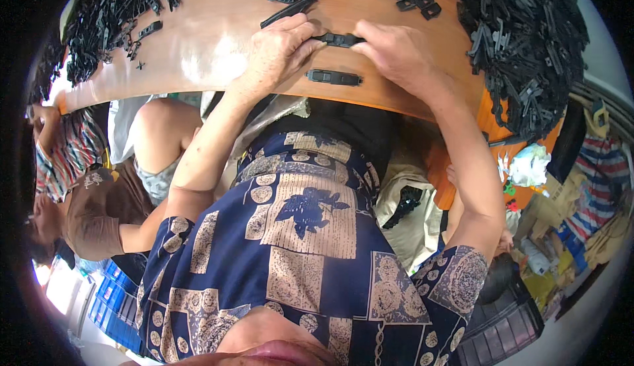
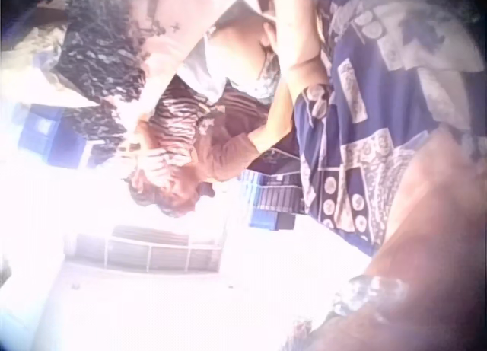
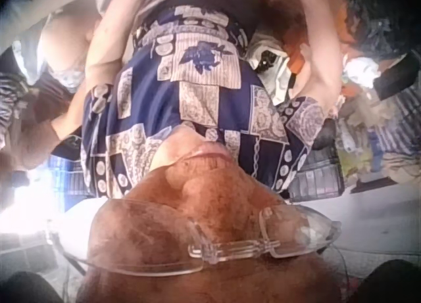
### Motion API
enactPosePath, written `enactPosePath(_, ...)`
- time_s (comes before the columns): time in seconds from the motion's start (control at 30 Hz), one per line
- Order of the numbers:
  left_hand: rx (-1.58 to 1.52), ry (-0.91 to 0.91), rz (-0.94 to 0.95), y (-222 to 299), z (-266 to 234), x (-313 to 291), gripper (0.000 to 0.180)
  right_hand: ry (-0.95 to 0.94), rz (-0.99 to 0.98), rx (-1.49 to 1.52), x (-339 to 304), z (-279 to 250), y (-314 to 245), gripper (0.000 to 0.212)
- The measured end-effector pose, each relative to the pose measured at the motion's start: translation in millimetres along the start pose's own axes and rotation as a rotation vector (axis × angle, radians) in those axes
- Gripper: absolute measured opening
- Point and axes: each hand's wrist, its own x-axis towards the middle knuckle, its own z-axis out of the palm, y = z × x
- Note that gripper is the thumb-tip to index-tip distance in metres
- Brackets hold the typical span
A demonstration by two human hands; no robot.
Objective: The person assembles plastic components by hand, stacks the assembled pieces on the table, deposits them into a sack under the desk, and assembles more plastic components by hand.
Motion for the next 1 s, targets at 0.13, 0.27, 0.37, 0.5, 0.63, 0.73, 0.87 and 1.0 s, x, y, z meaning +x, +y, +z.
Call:
enactPosePath(0.13, -0.032, 0.042, 0.028, -2.3, 3.9, -0.6, 0.017, 0.014, -0.014, -0.048, 6.1, 6.4, -5.3, 0.018)
enactPosePath(0.27, 0.042, 0.015, -0.009, 0.5, -4.2, -4.4, 0.017, -0.06, 0.001, -0.106, 12.0, -9.3, -8.2, 0.018)
enactPosePath(0.37, -0.005, 0.225, -0.067, 2.0, -9.5, -20.0, 0.021, 0.127, -0.063, -0.452, 9.5, -31.2, 4.1, 0.02)
enactPosePath(0.5, 0.24, 0.335, -0.23, -17.0, -20.1, -26.0, 0.026, 0.112, -0.091, -0.844, 8.5, -39.9, 36.9, 0.021)
enactPosePath(0.63, 0.246, 0.208, -0.065, -33.1, -18.5, -12.8, 0.025, 0.06, -0.139, -0.828, 8.6, -33.9, 50.7, 0.021)
enactPosePath(0.73, -0.037, 0.071, -0.203, -19.3, -16.0, 1.6, 0.022, 0.086, -0.112, -0.796, 6.8, -31.8, 58.1, 0.02)
enactPosePath(0.87, -0.066, -0.028, -0.136, -18.0, 3.3, 23.2, 0.021, 0.409, 0.021, -0.175, -0.6, -19.9, 53.8, 0.018)
enactPosePath(1.0, 0.25, -0.236, -0.026, -13.4, 4.7, 44.3, 0.022, 0.44, 0.232, 0.042, -20.9, -1.8, 50.8, 0.02)
